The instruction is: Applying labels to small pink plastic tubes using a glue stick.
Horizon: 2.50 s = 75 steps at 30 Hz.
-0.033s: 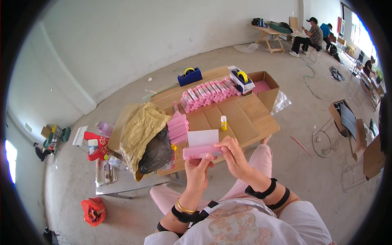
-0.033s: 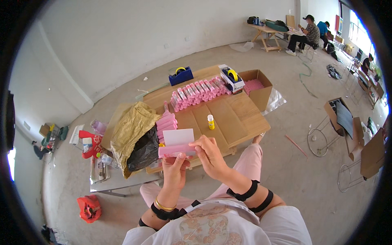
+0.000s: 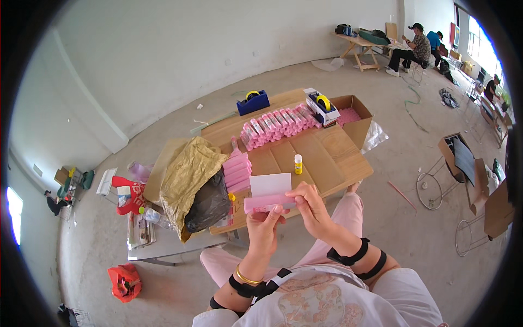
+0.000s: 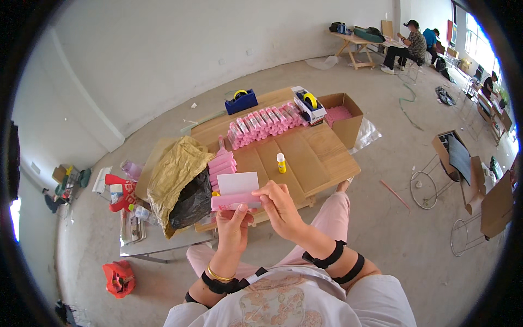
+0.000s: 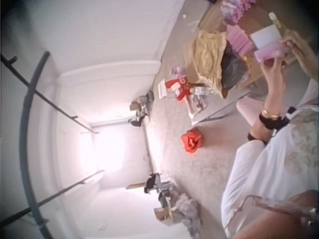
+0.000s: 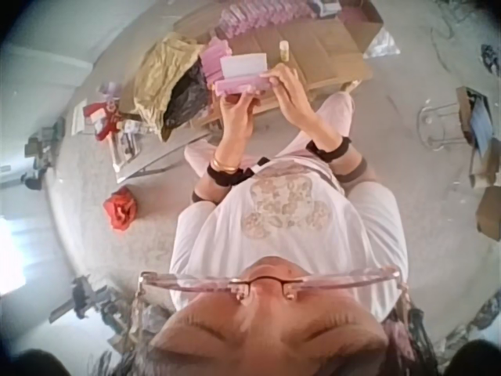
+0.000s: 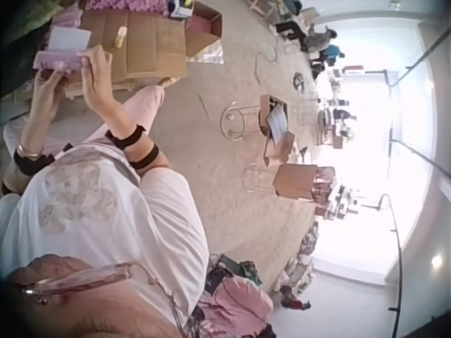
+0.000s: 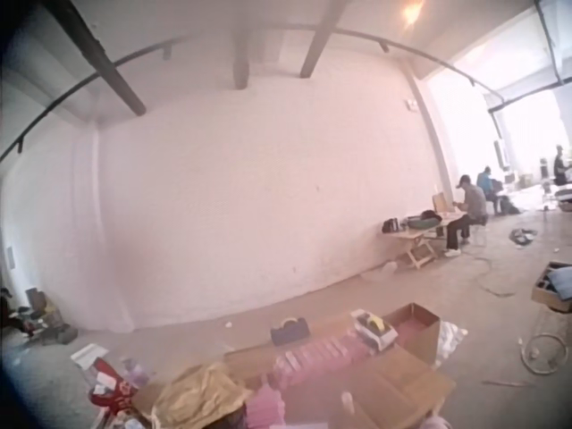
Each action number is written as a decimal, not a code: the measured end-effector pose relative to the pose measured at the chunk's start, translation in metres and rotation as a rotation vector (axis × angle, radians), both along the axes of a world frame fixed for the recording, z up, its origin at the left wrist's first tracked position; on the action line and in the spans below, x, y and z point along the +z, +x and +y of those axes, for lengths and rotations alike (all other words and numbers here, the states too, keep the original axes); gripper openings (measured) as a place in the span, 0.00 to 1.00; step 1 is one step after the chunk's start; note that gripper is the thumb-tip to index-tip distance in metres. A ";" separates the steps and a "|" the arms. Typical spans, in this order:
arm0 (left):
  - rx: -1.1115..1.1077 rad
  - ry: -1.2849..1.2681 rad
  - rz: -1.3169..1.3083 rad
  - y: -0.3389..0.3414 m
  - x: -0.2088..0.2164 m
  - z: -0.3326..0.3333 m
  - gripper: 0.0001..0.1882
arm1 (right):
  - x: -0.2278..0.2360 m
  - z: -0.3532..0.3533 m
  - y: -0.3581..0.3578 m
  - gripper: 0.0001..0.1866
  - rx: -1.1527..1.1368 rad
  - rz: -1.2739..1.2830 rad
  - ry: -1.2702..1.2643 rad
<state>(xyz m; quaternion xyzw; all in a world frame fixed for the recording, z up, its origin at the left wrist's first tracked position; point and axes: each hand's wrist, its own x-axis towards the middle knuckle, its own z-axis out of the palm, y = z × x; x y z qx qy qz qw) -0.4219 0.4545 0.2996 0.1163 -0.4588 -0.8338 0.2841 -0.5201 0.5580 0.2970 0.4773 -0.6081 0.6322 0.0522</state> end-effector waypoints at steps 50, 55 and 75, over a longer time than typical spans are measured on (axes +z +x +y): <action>-0.150 -0.253 -0.172 0.027 0.029 -0.026 0.14 | 0.024 0.015 -0.001 0.11 0.460 -0.658 0.148; -0.077 -0.317 -0.154 0.025 0.027 -0.020 0.09 | 0.026 0.013 0.001 0.11 0.484 -0.739 0.128; -0.170 -0.317 -0.234 0.028 0.031 -0.021 0.10 | 0.013 0.008 0.005 0.05 0.484 -0.874 -0.010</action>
